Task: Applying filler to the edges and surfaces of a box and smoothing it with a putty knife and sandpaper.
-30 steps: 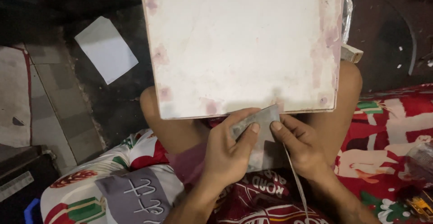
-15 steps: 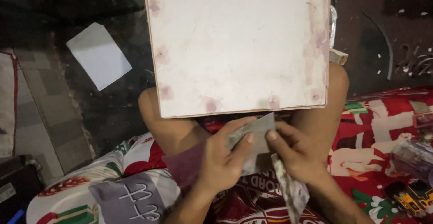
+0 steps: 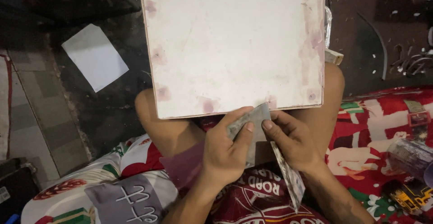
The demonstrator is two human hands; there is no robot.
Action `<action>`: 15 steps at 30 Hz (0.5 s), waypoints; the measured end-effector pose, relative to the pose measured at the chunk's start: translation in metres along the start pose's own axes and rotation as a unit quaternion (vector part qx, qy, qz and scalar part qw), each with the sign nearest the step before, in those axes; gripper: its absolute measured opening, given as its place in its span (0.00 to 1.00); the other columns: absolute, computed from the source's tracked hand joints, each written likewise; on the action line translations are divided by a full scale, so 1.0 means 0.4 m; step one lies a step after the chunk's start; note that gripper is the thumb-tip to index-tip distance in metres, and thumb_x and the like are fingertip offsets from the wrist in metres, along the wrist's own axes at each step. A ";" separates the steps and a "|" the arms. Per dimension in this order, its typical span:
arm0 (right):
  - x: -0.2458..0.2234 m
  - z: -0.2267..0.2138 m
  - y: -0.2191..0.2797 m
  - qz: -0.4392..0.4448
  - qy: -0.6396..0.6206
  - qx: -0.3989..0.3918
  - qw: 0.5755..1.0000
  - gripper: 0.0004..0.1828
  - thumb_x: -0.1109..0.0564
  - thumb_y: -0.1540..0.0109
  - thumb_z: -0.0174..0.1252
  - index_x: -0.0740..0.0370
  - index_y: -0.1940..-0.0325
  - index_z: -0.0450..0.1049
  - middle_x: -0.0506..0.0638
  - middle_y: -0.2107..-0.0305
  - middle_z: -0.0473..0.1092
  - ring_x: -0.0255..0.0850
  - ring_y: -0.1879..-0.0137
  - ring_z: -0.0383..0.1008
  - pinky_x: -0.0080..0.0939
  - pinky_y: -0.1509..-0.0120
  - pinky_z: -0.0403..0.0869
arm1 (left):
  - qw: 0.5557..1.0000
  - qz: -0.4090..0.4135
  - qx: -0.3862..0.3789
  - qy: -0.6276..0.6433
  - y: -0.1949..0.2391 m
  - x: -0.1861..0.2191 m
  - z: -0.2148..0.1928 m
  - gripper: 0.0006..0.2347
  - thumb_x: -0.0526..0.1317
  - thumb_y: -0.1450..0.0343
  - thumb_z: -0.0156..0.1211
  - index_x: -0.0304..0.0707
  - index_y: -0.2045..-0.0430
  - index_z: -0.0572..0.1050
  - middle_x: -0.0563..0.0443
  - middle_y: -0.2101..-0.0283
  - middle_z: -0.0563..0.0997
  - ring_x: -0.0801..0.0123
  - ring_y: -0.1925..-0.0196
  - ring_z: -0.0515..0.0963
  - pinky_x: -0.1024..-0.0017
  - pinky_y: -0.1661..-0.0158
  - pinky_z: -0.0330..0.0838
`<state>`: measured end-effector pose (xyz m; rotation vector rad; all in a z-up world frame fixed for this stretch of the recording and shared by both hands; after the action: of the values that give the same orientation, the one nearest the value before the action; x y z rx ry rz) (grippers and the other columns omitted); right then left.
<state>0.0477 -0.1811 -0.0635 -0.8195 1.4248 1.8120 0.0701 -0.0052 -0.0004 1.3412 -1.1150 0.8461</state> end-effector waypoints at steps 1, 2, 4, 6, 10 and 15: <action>-0.003 -0.002 -0.003 0.009 0.016 0.004 1.000 0.17 0.60 0.32 0.53 0.72 0.43 0.76 0.48 0.70 0.72 0.31 0.66 0.65 0.30 0.62 0.66 | 1.000 -0.005 0.002 0.001 0.000 -0.001 0.002 0.15 0.37 0.28 0.53 0.28 0.49 0.75 0.50 0.74 0.81 0.74 0.78 0.73 0.76 0.76 0.67; -0.006 -0.004 -0.006 0.017 0.031 0.009 0.999 0.17 0.59 0.32 0.53 0.71 0.44 0.77 0.48 0.71 0.72 0.31 0.66 0.65 0.30 0.62 0.65 | 1.000 -0.010 0.005 0.002 -0.001 -0.003 0.003 0.15 0.37 0.28 0.53 0.29 0.49 0.75 0.49 0.72 0.82 0.74 0.77 0.75 0.77 0.75 0.69; -0.006 -0.011 -0.008 0.028 0.037 0.011 0.999 0.17 0.59 0.32 0.53 0.72 0.44 0.78 0.48 0.71 0.72 0.31 0.67 0.65 0.29 0.62 0.64 | 1.000 -0.023 0.010 0.006 0.000 0.006 0.007 0.15 0.35 0.28 0.53 0.28 0.49 0.75 0.49 0.71 0.82 0.75 0.77 0.73 0.77 0.76 0.69; -0.001 -0.016 -0.011 0.038 0.043 0.013 0.998 0.18 0.59 0.32 0.53 0.72 0.44 0.78 0.48 0.71 0.73 0.31 0.67 0.65 0.29 0.62 0.64 | 0.999 -0.035 0.016 0.009 -0.003 0.016 0.006 0.15 0.34 0.29 0.54 0.28 0.49 0.75 0.49 0.70 0.81 0.75 0.77 0.72 0.77 0.76 0.69; 0.020 -0.027 -0.013 0.076 -0.014 0.033 0.997 0.16 0.59 0.33 0.55 0.74 0.48 0.80 0.50 0.71 0.74 0.32 0.68 0.66 0.28 0.64 0.64 | 0.997 -0.078 0.001 -0.012 -0.013 0.036 0.011 0.15 0.34 0.29 0.53 0.28 0.48 0.74 0.51 0.80 0.78 0.76 0.85 0.68 0.76 0.85 0.63; 0.012 -0.024 -0.014 0.124 -0.028 0.050 0.991 0.17 0.60 0.33 0.54 0.74 0.46 0.80 0.55 0.67 0.77 0.35 0.67 0.69 0.30 0.63 0.66 | 0.995 -0.089 -0.017 -0.043 -0.027 0.060 0.017 0.15 0.33 0.30 0.53 0.21 0.50 0.73 0.44 0.81 0.81 0.74 0.90 0.69 0.75 0.91 0.60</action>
<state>0.0501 -0.1891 -0.0723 -0.5549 1.6250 1.9112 0.0865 -0.0159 0.0185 1.4378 -1.0530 0.6413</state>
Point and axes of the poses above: each hand's wrist, its own y-axis away from the middle knuckle, its own z-axis out of the palm, x = y × z, the point moved 4 cm from there along -y, towards the middle knuckle
